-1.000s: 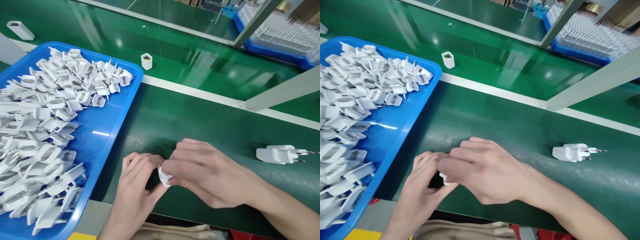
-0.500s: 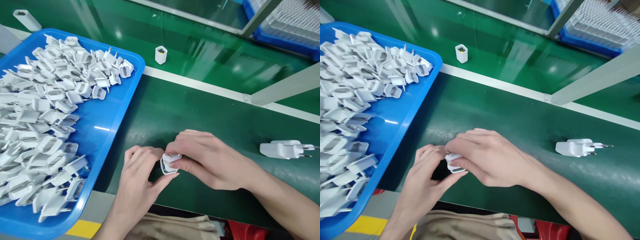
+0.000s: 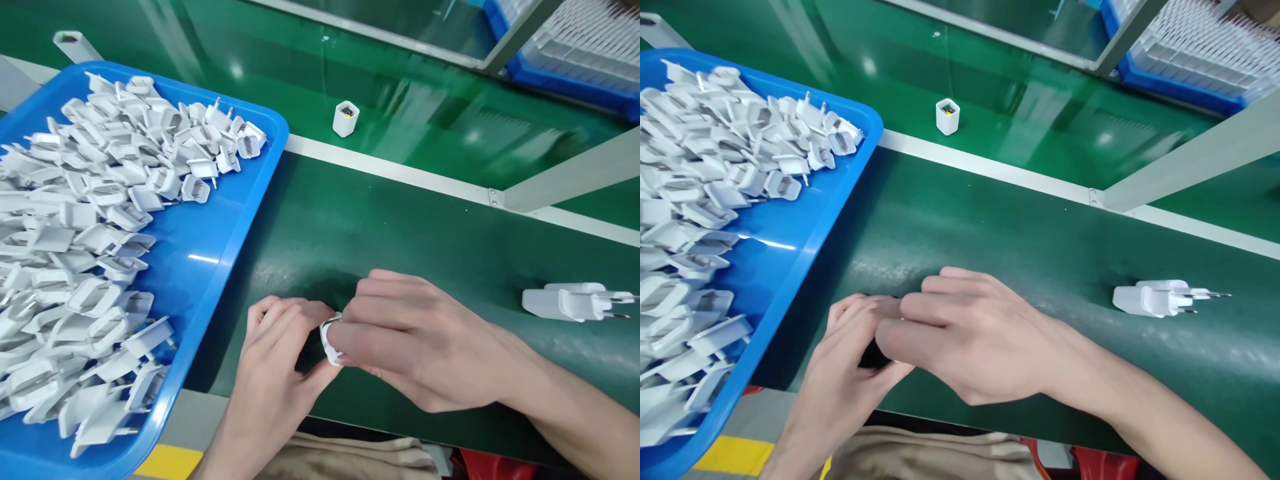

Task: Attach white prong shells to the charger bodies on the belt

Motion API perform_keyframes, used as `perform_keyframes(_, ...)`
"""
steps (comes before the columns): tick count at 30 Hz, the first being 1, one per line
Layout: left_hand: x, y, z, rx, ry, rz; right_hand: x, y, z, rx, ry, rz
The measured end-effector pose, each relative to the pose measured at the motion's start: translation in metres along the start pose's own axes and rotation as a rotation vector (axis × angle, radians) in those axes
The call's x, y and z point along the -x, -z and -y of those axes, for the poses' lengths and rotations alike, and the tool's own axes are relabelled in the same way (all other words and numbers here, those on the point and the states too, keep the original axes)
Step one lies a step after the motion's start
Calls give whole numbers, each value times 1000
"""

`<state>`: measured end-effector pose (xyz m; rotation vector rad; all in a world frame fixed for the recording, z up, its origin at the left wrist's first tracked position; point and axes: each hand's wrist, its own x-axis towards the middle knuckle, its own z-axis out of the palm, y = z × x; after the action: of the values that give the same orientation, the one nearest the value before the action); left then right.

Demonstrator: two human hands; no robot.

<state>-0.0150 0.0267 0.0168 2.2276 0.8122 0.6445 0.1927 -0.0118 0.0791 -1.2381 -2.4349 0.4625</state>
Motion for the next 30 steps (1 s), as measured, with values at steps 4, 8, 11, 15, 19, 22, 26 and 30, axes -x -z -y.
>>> perform_keyframes(4, 1, 0, 0, -15, 0, 6, 0, 1, -1, 6, 10, -16)
perform_keyframes(8, 1, 0, 2, -30, 1, 9, 2, 1, -1, 39, 6, -24)
perform_keyframes(11, 1, 0, 3, -46, -15, 6, 4, 1, 0, 30, 10, -30)
perform_keyframes(15, 2, 1, 3, -79, -21, 14, 4, 2, -2, 13, 13, -34)
perform_keyframes(19, 2, 1, 3, -96, -6, 26, 4, 2, -4, 29, 30, -58)
perform_keyframes(22, 2, 0, 3, -93, -4, 22, 4, 2, -5, 41, 34, -59)
perform_keyframes(26, 2, 0, 4, -92, 5, 31, 5, 2, -5, 39, 43, -68)
perform_keyframes(30, 3, 0, 4, -87, 10, 38, 6, 1, -4, 57, 26, -76)
